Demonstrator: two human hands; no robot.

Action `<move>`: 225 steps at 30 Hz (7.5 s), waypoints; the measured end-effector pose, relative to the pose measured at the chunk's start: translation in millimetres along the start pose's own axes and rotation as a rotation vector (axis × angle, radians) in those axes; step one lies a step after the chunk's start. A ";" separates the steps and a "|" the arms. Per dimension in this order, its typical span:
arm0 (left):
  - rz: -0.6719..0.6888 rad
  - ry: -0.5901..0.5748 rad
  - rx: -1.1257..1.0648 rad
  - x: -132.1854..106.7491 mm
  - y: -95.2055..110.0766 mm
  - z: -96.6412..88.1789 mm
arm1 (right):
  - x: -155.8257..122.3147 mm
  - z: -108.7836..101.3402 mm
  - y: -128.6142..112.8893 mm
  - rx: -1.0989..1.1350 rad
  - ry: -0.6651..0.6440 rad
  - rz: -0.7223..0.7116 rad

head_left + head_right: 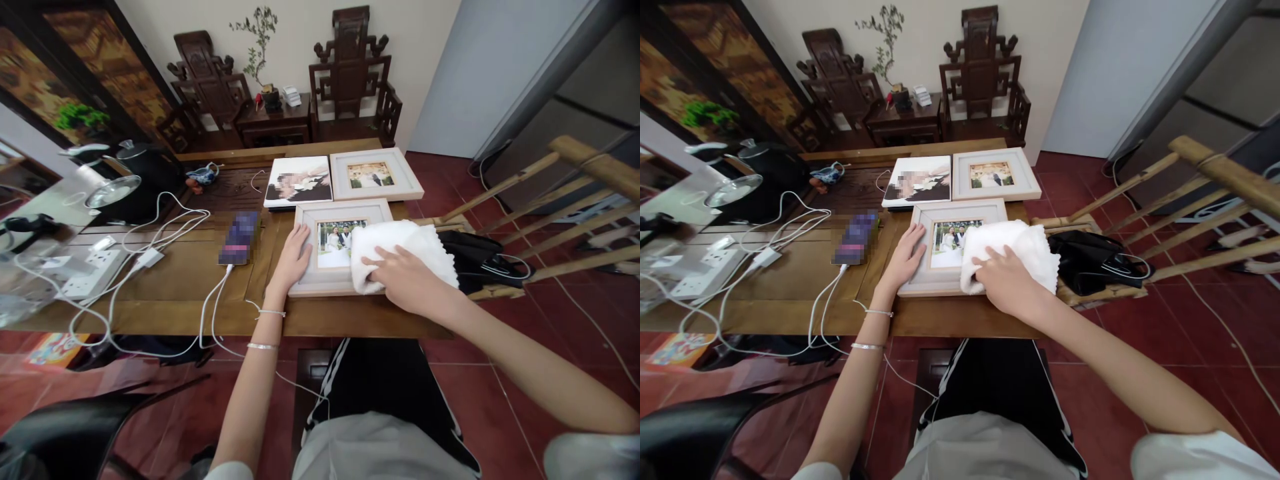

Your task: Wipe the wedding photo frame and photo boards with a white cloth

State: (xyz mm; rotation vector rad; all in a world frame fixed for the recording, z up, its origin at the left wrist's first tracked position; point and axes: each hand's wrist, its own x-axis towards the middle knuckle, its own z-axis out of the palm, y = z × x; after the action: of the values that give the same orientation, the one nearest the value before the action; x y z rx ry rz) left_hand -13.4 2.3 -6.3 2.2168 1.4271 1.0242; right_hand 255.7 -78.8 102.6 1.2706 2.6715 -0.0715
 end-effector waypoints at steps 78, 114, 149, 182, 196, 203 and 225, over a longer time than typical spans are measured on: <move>-0.025 -0.012 -0.020 -0.9 7.9 -5.5 | 113.5 26.7 66.8 0.010 0.269 0.082; -0.007 0.001 0.001 -1.8 9.1 -5.1 | 107.0 35.0 54.8 0.000 0.281 -0.007; -0.008 -0.009 -0.002 -0.1 7.4 -5.1 | 97.4 34.8 41.0 -0.013 0.228 0.022; -0.082 0.030 -0.040 -1.1 5.2 -0.1 | 135.9 13.2 -0.1 -0.019 0.227 0.041; -0.002 0.001 0.005 0.1 4.4 -0.3 | 9.6 -2.7 -2.9 0.051 -0.033 -0.012; 0.015 -0.022 0.019 0.4 3.2 -0.4 | 50.4 16.9 59.0 -0.003 0.164 0.129; 0.024 -0.024 0.054 0.1 2.9 0.1 | -17.6 -0.2 -10.7 0.244 0.070 -0.170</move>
State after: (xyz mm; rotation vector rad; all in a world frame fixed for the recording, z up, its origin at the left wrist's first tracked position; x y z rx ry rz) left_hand -11.4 1.0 -4.6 2.2810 1.4379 0.9746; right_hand 258.3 -99.1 105.7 1.1223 2.8979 -0.3932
